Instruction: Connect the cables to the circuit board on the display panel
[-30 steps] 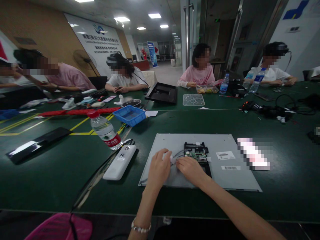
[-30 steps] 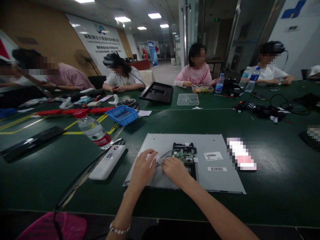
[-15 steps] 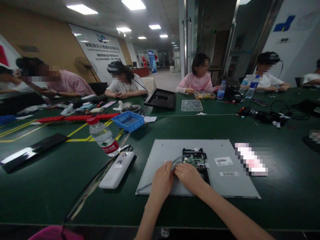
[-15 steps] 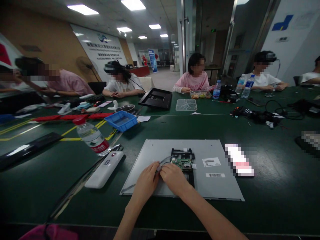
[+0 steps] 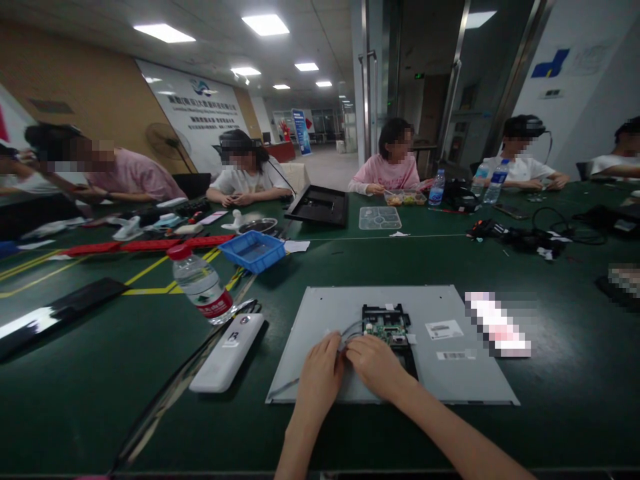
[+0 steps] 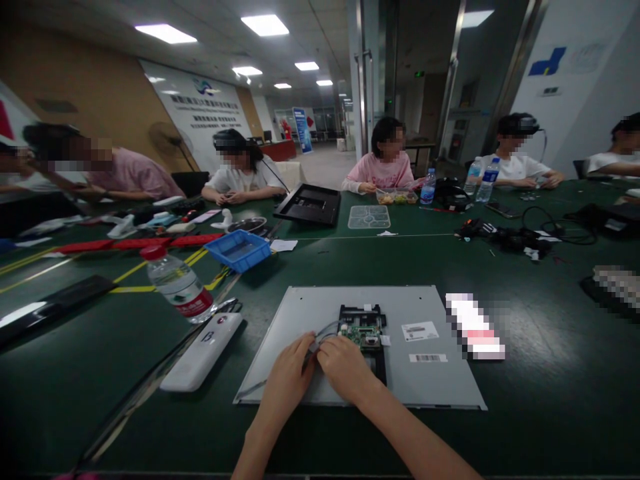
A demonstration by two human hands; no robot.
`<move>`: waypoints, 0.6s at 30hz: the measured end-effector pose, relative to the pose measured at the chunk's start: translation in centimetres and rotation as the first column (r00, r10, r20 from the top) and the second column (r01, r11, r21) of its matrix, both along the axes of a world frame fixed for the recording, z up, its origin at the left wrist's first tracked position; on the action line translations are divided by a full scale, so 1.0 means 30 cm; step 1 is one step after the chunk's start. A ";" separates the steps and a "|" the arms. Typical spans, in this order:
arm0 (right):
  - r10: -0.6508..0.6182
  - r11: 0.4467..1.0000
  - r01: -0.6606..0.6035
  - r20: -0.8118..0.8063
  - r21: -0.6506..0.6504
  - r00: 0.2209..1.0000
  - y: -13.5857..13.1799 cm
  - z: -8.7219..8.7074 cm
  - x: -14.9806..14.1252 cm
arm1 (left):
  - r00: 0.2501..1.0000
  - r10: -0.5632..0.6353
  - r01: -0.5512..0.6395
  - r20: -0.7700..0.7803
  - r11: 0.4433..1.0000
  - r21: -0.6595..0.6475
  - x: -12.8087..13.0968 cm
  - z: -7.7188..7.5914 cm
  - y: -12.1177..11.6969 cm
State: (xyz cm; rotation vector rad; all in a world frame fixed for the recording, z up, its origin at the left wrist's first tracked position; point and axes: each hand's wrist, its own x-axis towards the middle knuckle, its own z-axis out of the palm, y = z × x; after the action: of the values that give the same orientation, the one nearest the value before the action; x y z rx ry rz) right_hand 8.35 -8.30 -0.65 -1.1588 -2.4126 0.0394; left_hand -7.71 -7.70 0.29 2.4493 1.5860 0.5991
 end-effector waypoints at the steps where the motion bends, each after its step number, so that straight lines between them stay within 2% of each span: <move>1: 0.000 1.000 0.000 -0.002 -0.005 1.000 -0.001 0.002 0.000 | 1.000 0.004 -0.004 -0.002 1.000 0.002 0.000 0.001 -0.001; 11: 0.016 1.000 -0.017 -0.038 -0.004 0.999 -0.026 0.046 0.004 | 1.000 0.006 -0.004 -0.025 0.995 0.099 -0.005 -0.025 -0.008; 14: 0.024 0.999 -0.027 -0.080 -0.034 0.997 -0.049 0.122 0.029 | 1.000 -0.018 0.018 0.002 0.990 0.142 0.012 0.041 -0.065; 16: 0.033 0.995 -0.046 -0.145 -0.086 0.989 -0.087 0.212 0.075 | 0.993 -0.119 0.115 0.025 0.985 0.127 0.015 0.124 -0.138; 18: 0.047 0.985 -0.087 -0.254 -0.148 0.966 -0.157 0.315 0.149 | 0.972 -0.234 0.233 0.020 0.971 0.050 -0.002 0.212 -0.231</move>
State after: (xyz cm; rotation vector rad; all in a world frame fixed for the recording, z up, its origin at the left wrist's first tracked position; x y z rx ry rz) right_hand 12.81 -13.01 8.81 -1.0674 -2.2547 0.3832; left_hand -7.79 -14.64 6.64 2.5998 1.2609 0.6312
